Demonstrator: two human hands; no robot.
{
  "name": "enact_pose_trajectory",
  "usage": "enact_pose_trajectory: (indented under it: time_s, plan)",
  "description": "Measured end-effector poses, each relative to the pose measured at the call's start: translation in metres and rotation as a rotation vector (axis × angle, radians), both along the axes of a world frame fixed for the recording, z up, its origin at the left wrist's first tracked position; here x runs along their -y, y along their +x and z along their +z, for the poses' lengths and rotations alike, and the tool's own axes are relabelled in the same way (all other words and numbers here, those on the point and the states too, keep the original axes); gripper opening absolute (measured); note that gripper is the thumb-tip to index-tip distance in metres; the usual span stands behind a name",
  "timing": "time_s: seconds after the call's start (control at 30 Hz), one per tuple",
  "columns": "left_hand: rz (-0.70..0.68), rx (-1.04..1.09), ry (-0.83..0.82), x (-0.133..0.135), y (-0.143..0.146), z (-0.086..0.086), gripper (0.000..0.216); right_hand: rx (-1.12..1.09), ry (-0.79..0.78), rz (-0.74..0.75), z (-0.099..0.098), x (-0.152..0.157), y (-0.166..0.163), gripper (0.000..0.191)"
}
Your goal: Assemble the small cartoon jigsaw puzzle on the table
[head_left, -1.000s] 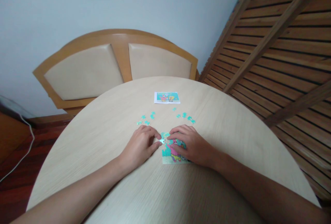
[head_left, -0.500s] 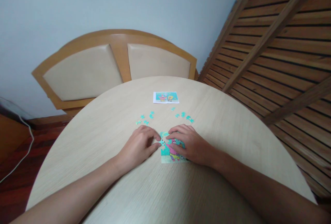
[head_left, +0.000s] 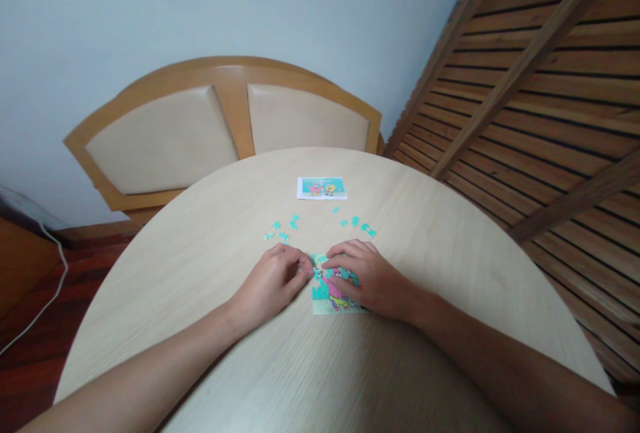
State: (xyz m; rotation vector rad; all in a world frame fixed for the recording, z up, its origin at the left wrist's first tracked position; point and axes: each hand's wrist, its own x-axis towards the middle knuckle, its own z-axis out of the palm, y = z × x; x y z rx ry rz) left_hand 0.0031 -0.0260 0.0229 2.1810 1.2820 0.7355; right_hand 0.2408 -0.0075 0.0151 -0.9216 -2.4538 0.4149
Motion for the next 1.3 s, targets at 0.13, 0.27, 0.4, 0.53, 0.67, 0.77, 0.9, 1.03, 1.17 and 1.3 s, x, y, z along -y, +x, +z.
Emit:
enact_pose_trajectory:
  time_s: [0.13, 0.27, 0.4, 0.53, 0.67, 0.77, 0.9, 1.03, 1.17, 1.3]
  plan:
    - [-0.010, 0.090, 0.019, 0.003, 0.005, -0.001, 0.012, -0.114, -0.026, 0.007, 0.006, 0.004, -0.007, 0.019]
    - [0.004, 0.161, 0.065, 0.006, 0.011, -0.001, 0.011, -0.189, -0.079, 0.007, 0.014, 0.004, -0.009, 0.019]
    - [-0.172, 0.095, 0.195, 0.008, 0.011, 0.001, 0.023, -0.275, -0.178, -0.122, 0.020, -0.007, 0.008, 0.020]
    - [-0.440, -0.163, 0.284, 0.010, 0.008, 0.000, 0.045, -0.358, -0.373, -0.314, 0.020, -0.023, 0.032, 0.017]
    - [-0.465, -0.254, 0.294, 0.009, 0.005, 0.000, 0.038, -0.353, -0.476, -0.338, 0.016, -0.029, 0.040, 0.018]
    - [-0.462, -0.254, 0.292, 0.007, 0.003, 0.003, 0.033, -0.318, -0.458, -0.346, 0.011, -0.030, 0.039, 0.018]
    - [-0.475, -0.248, 0.290, 0.006, 0.001, 0.005, 0.034, -0.256, -0.441, -0.328, 0.007, -0.030, 0.037, 0.024]
    - [-0.489, -0.245, 0.281, 0.006, 0.001, 0.005, 0.036, -0.242, -0.414, -0.332, 0.005, -0.030, 0.036, 0.020]
    - [-0.494, -0.243, 0.280, 0.006, 0.000, 0.005, 0.037, -0.282, -0.458, -0.336, 0.006, -0.029, 0.034, 0.014]
    - [-0.497, -0.234, 0.287, 0.006, 0.000, 0.004, 0.037, -0.275, -0.487, -0.345, 0.006, -0.029, 0.034, 0.014]
